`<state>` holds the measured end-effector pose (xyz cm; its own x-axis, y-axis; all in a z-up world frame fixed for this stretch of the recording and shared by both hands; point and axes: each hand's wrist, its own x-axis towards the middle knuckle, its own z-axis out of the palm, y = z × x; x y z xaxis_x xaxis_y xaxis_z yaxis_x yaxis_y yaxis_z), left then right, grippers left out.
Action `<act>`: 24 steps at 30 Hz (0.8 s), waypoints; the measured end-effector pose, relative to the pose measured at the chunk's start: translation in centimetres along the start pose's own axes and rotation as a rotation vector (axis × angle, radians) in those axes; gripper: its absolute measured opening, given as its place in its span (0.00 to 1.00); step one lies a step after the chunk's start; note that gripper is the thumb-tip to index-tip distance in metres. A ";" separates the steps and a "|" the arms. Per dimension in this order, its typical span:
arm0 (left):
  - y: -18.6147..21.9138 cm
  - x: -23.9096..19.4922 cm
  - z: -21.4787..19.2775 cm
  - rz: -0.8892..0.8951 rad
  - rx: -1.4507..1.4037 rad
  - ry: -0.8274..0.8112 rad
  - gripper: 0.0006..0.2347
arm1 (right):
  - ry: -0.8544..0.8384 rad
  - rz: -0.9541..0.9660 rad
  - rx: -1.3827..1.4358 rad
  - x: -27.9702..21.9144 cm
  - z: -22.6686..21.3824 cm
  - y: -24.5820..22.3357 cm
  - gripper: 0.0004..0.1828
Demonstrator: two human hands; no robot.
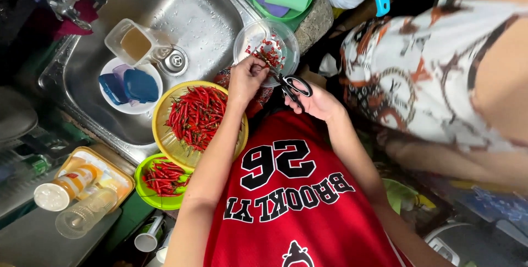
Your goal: Cutting red chilies with scissors and sorting them into different containers in a kitchen sink area.
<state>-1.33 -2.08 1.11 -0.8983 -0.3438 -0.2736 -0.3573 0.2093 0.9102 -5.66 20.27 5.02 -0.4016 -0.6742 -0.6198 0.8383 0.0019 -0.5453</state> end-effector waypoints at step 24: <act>-1.2 0.4 0.1 -0.107 -0.241 0.041 0.08 | -0.069 0.032 0.165 0.8 -4.0 3.9 0.17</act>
<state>-1.26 -2.39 -0.08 -0.8460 -0.3897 -0.3638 -0.3740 -0.0524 0.9259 -4.21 22.73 0.11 -0.3525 -0.7246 -0.5922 0.9016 -0.0934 -0.4224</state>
